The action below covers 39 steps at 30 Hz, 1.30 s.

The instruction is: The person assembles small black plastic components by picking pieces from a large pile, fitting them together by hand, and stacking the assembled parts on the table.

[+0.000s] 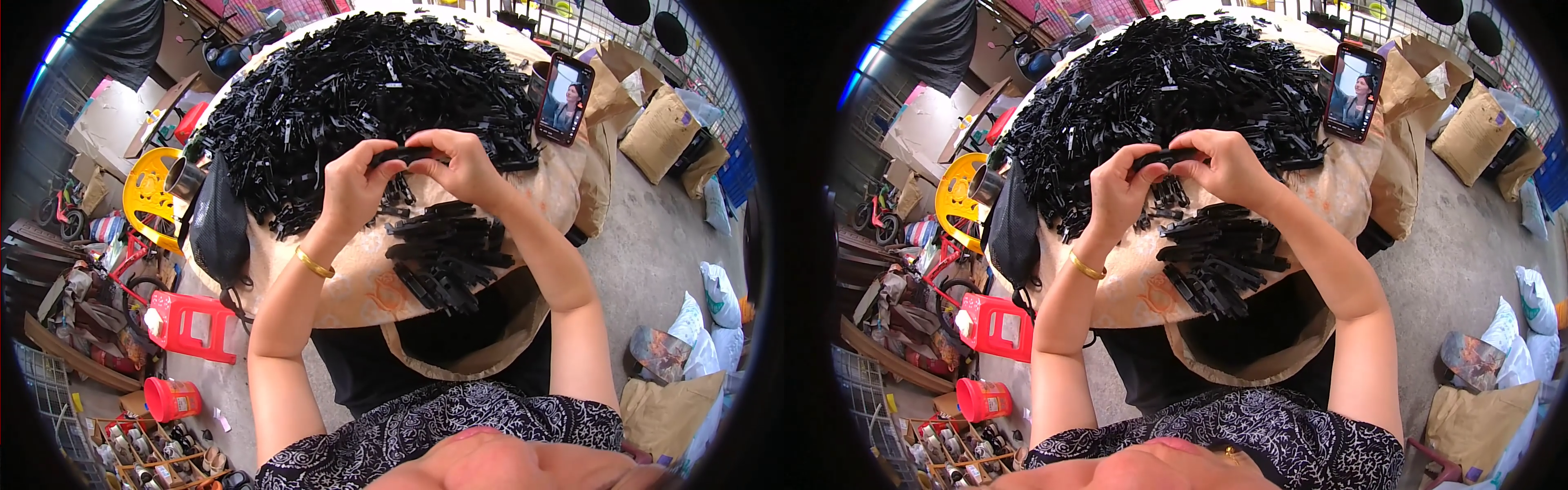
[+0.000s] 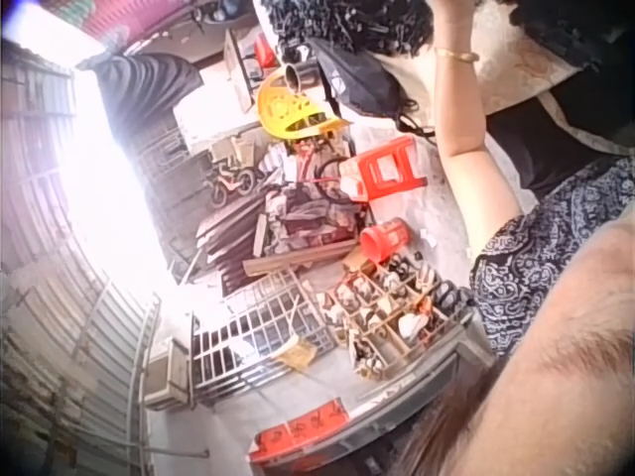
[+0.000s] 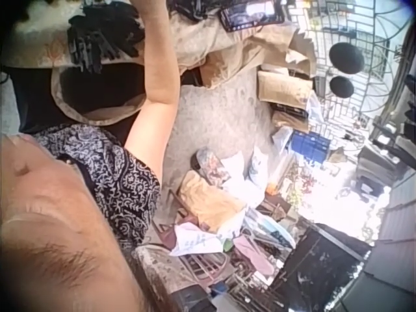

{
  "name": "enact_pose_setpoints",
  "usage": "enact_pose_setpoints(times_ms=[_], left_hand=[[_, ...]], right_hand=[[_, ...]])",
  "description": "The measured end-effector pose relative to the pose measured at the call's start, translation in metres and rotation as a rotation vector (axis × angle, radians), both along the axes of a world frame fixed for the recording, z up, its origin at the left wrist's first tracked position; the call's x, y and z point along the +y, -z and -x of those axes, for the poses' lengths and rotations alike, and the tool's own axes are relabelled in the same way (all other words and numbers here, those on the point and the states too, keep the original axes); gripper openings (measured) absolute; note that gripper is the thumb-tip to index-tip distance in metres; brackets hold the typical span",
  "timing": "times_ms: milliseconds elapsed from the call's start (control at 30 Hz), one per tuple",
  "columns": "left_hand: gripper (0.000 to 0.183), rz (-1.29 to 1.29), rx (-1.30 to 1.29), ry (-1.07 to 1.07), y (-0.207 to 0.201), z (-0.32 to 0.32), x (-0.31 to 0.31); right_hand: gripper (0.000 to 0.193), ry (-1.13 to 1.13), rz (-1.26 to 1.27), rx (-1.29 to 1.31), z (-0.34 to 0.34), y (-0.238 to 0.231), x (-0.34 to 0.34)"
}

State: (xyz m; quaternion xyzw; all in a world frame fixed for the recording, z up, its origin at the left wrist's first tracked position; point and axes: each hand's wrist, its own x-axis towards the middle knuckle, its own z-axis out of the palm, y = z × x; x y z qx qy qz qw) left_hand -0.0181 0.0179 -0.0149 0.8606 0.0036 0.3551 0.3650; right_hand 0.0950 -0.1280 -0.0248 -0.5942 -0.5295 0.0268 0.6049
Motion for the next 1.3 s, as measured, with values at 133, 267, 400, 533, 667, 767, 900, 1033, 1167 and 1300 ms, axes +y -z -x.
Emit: enact_pose_setpoints(times_ms=[133,267,400,533,667,767,900,1033,1167,1300], left_hand=[[0.024,-0.013,0.013,-0.01,-0.005,0.002,-0.002],[0.023,0.133,0.14,0.115,-0.011,0.002,0.006],[0.021,0.107,0.183,0.102,-0.014,0.006,0.013],[0.023,0.209,0.21,0.051,-0.004,0.004,0.014],[0.028,0.157,0.317,0.208,-0.011,0.007,0.025],[0.025,0.213,0.297,0.178,-0.013,0.018,0.028],[0.02,0.15,0.65,0.212,-0.019,0.057,0.032],[0.024,-0.289,0.715,0.181,-0.008,0.082,0.009],[0.03,-0.387,0.855,0.251,-0.017,0.071,0.014],[0.024,-0.323,0.518,0.033,-0.032,0.033,0.023]], right_hand=[[0.021,0.008,0.012,-0.005,0.0,-0.004,-0.003],[0.02,0.082,-0.025,-0.174,0.0,-0.002,-0.004],[0.022,0.056,-0.023,-0.109,0.004,0.002,0.004],[0.024,-0.016,0.069,0.015,-0.001,0.006,0.006],[0.027,0.009,0.164,-0.087,0.0,0.001,0.002],[0.023,-0.253,0.03,0.321,-0.002,0.01,0.011],[0.018,-0.251,0.212,0.09,-0.002,0.018,0.014],[0.021,-0.154,0.507,-0.338,0.005,0.015,0.018],[0.02,-0.116,0.612,-0.376,0.008,0.011,0.019],[0.019,-0.095,0.327,-0.338,-0.003,0.014,0.011]])
